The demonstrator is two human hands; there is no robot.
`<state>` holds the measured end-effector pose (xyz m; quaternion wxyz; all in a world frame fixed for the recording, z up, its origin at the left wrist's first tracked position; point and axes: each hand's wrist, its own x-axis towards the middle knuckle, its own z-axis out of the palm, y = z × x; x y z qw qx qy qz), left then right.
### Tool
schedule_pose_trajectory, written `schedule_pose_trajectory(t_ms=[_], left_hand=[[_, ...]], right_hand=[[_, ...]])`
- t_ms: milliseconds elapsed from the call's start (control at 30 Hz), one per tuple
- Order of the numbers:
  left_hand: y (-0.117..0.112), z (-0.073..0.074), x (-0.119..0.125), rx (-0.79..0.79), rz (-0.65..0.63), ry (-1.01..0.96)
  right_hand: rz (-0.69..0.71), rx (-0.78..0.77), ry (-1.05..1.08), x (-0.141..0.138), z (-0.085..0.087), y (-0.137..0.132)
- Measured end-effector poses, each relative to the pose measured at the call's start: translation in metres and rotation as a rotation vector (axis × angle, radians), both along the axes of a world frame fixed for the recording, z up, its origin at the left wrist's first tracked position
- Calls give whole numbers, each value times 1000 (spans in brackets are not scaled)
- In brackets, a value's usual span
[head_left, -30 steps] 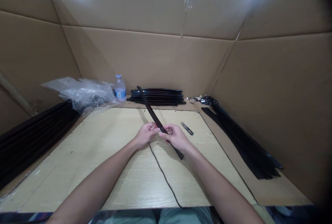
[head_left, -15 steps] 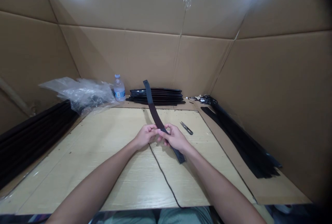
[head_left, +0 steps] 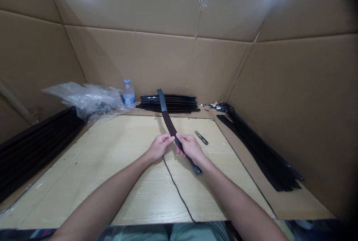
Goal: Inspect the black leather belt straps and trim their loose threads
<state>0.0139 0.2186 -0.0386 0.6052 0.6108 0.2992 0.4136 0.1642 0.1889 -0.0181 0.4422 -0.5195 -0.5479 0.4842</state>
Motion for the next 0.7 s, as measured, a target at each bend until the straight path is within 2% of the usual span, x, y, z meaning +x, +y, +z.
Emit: schedule_pose_trajectory(t_ms=[200,400,700], left_hand=[[4,-4,-3,-69,-67,-54],[4,-5,-4,-66,-24,-43],[0,-3,-2,-18,-29,17]], right_hand=[[12,-39,18,2,1,0],[9,-1,-105,5,1,1],[34,82,-273,8,6,-7]])
